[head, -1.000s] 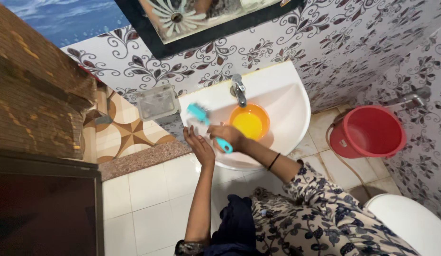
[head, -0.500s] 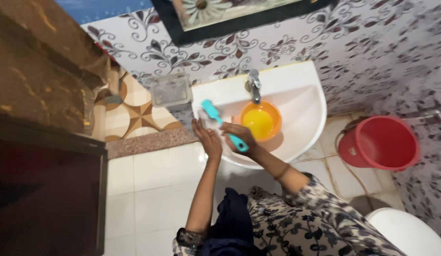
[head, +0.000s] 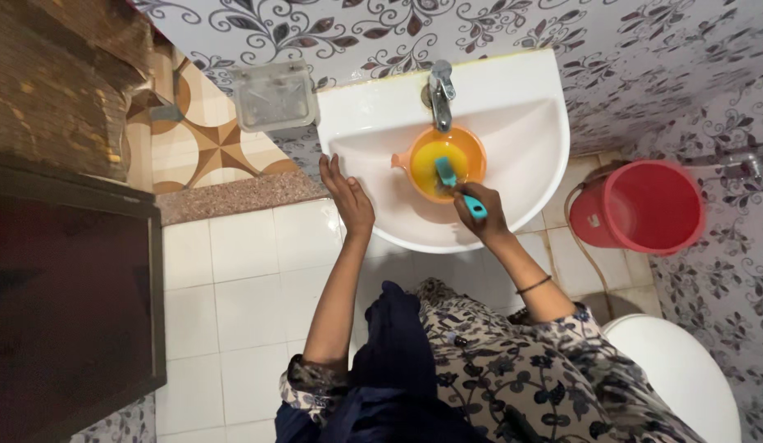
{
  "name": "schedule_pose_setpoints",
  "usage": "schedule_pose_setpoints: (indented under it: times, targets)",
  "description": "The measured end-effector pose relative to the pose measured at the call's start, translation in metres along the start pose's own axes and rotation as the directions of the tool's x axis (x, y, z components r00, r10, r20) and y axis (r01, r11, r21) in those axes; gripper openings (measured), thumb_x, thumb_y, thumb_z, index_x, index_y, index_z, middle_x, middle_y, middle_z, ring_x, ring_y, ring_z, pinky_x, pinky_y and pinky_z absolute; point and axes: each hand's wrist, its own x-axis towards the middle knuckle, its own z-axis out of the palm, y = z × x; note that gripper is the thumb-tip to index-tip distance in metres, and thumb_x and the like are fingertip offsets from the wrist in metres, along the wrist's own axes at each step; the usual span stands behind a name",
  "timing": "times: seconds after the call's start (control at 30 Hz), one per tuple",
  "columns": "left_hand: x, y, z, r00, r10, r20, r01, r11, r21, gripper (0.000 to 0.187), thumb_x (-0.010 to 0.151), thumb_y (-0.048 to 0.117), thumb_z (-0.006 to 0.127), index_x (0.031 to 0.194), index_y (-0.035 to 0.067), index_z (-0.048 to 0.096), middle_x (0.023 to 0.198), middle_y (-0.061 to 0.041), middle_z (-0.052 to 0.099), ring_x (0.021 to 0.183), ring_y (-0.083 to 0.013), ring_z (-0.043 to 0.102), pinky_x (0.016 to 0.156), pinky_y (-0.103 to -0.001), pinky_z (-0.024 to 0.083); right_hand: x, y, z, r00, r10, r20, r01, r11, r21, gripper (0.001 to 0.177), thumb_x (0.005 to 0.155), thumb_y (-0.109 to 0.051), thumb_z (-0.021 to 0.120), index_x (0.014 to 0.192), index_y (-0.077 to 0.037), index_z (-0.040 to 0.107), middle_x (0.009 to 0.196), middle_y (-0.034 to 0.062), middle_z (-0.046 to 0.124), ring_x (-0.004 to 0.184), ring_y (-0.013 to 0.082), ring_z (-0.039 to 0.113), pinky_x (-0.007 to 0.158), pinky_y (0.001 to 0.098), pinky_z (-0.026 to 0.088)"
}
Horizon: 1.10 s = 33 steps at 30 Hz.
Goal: The person scrubs a white bathroom sink using a blue scrub brush. They repeatedly clean the basin, faucet, and rim while an orange bowl filled with yellow liquid sits under the running tap. The person occasionally rinses the brush under the water stream.
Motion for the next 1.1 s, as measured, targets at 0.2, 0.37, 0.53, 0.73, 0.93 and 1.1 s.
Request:
schedule_pose_setpoints:
  times: [0.2,0.37,0.53,0.73,0.93,1.1]
  targets:
    - [-0.003,0.001,-0.001,0.999,0.024,-0.040,-0.024,1.000,-0.005,0.063,0.115,0.046,0.020,0.157,0.001,0.033,0.168,-0.026,0.018,0.158,-0.0456,0.024,0.127,-0.056,0.029,-0.034,-0.038,-0.044,1.000,0.018,-0.015,-0.016,0.990,0.140,0.020,0.099,-0.007,0.060,0.111,0.005,0.070,0.106,0.0169,0.076,0.093,0.0230,0.077,0.083,0.0311,0.060]
    - [-0.003,-0.006,-0.003,0.996,0.045,-0.072,-0.045,0.999,-0.009,0.068,0.113,0.050,0.020,0.157,0.001,0.035,0.167,-0.025,0.022,0.158,-0.0444,0.025,0.129,-0.055,0.025,-0.046,-0.069,-0.012,0.988,0.063,0.140,-0.097,0.964,0.248,0.019,0.101,-0.010,0.064,0.112,0.003,0.073,0.101,0.0140,0.078,0.092,0.0189,0.076,0.082,0.0301,0.058]
    - [-0.004,-0.005,0.002,0.999,0.003,-0.052,-0.005,0.999,-0.033,0.070,0.113,0.053,0.017,0.157,0.001,0.034,0.167,-0.027,0.020,0.157,-0.0440,0.026,0.128,-0.054,0.027,-0.020,-0.047,0.064,1.000,-0.006,0.029,0.000,0.981,0.194,0.024,0.101,-0.021,0.071,0.108,0.002,0.071,0.092,0.0142,0.074,0.085,0.0176,0.070,0.077,0.0326,0.054]
    - [0.003,-0.009,0.000,0.997,0.029,-0.072,-0.030,1.000,-0.006,0.070,0.113,0.055,0.018,0.157,0.003,0.036,0.168,-0.023,0.022,0.158,-0.0436,0.027,0.129,-0.053,0.026,-0.009,-0.038,0.073,0.990,0.044,0.130,-0.093,0.914,0.396,0.025,0.108,-0.021,0.063,0.115,0.001,0.072,0.103,0.0092,0.078,0.096,0.0134,0.072,0.086,0.0291,0.056]
    - [-0.003,-0.013,0.000,0.999,0.019,-0.037,-0.021,0.999,-0.045,0.069,0.114,0.053,0.016,0.158,0.002,0.033,0.168,-0.024,0.020,0.157,-0.0424,0.028,0.127,-0.052,0.029,-0.006,-0.043,0.065,0.987,0.076,0.141,-0.124,0.919,0.374,0.027,0.104,-0.020,0.064,0.117,0.002,0.072,0.099,0.0095,0.078,0.088,0.0128,0.070,0.079,0.0285,0.055]
    - [-0.006,-0.008,0.002,0.999,0.017,-0.041,-0.019,0.999,-0.050,0.068,0.114,0.052,0.017,0.156,0.003,0.037,0.167,-0.023,0.022,0.158,-0.0428,0.028,0.128,-0.052,0.030,-0.037,-0.037,0.008,0.938,0.021,0.346,-0.048,0.996,0.070,0.022,0.091,-0.020,0.070,0.105,-0.004,0.076,0.094,0.0151,0.077,0.086,0.0281,0.075,0.078,0.0372,0.058]
